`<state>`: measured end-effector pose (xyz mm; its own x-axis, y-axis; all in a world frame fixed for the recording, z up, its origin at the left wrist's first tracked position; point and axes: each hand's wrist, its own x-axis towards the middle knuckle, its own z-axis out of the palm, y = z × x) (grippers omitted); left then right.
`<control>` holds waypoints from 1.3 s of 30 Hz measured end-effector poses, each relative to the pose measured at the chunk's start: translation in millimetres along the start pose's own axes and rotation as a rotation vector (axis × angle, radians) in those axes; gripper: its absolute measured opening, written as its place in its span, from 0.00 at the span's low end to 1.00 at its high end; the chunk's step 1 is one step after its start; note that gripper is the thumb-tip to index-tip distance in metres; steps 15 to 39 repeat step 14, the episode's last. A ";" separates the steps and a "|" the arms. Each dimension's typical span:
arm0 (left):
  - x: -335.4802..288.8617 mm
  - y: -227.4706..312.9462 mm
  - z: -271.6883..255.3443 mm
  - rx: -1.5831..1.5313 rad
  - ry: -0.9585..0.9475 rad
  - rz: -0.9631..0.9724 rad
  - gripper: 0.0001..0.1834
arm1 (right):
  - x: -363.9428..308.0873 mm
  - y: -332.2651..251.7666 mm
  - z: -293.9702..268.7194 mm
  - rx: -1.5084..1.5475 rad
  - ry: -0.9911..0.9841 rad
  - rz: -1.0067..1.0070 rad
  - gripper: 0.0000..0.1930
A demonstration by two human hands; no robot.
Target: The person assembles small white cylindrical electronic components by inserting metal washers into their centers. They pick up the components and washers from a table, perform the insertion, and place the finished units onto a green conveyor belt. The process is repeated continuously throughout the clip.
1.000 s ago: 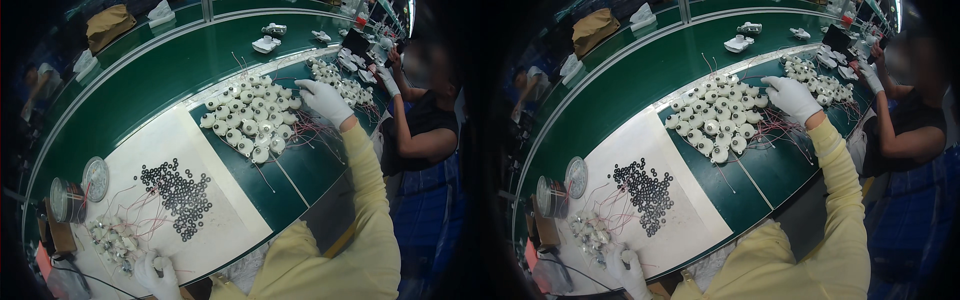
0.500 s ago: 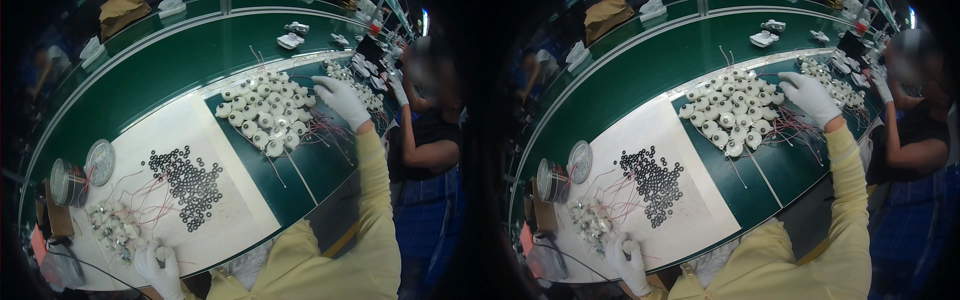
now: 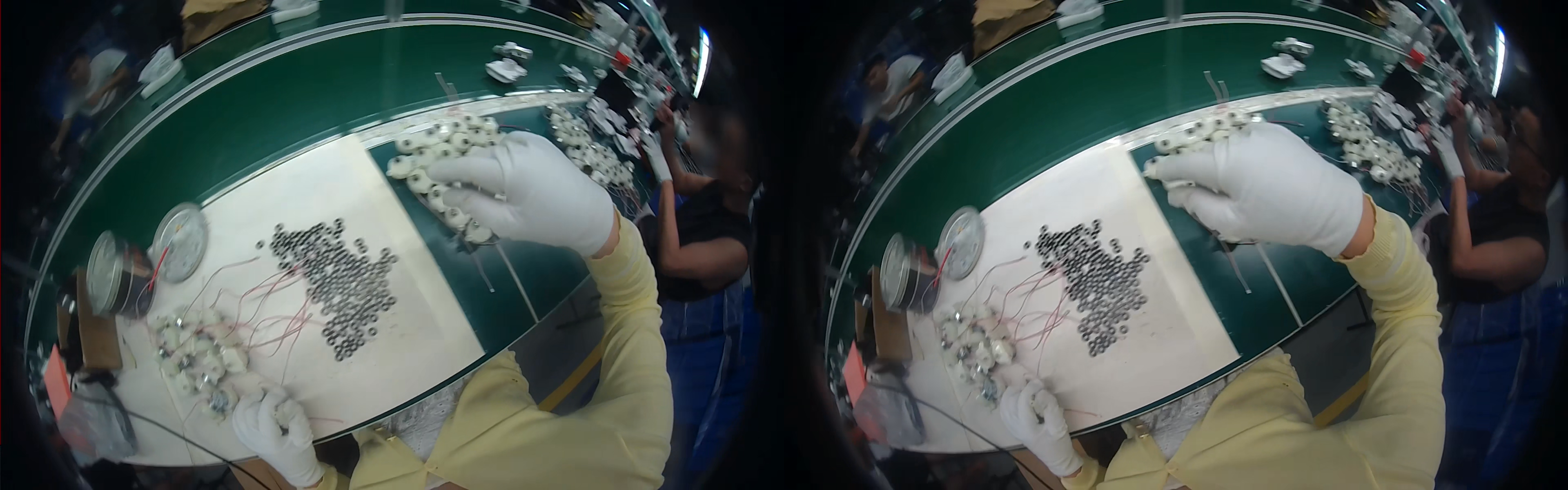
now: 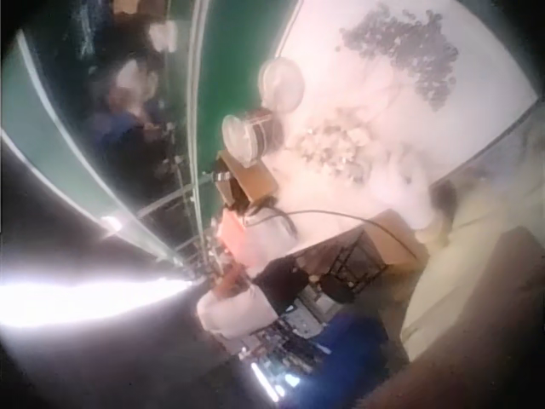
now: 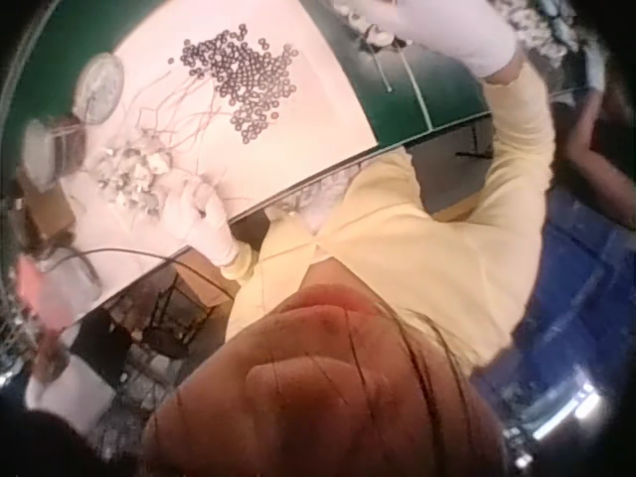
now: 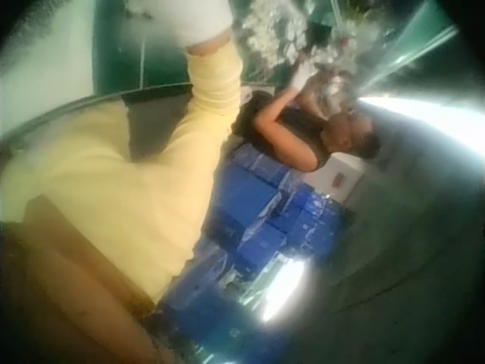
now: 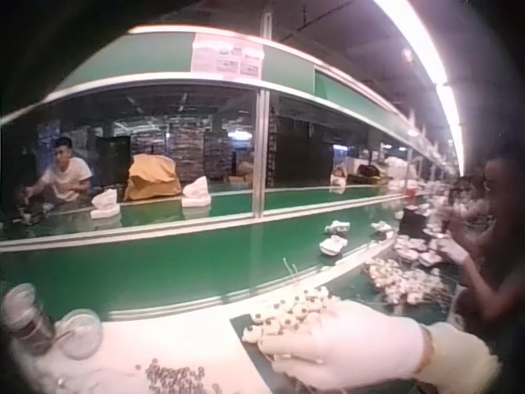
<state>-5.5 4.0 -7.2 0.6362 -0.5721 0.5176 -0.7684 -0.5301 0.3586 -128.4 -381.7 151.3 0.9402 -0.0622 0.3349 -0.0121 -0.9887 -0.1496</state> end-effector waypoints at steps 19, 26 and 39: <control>21.3 -27.1 -24.6 0.048 -0.028 -0.114 0.19 | 228.1 -134.3 150.7 -0.036 -0.073 -0.527 0.17; 21.3 -27.1 -24.6 0.048 -0.028 -0.114 0.19 | 228.1 -134.3 150.7 -0.036 -0.073 -0.527 0.17; 21.3 -27.1 -24.6 0.048 -0.028 -0.114 0.19 | 228.1 -134.3 150.7 -0.036 -0.073 -0.527 0.17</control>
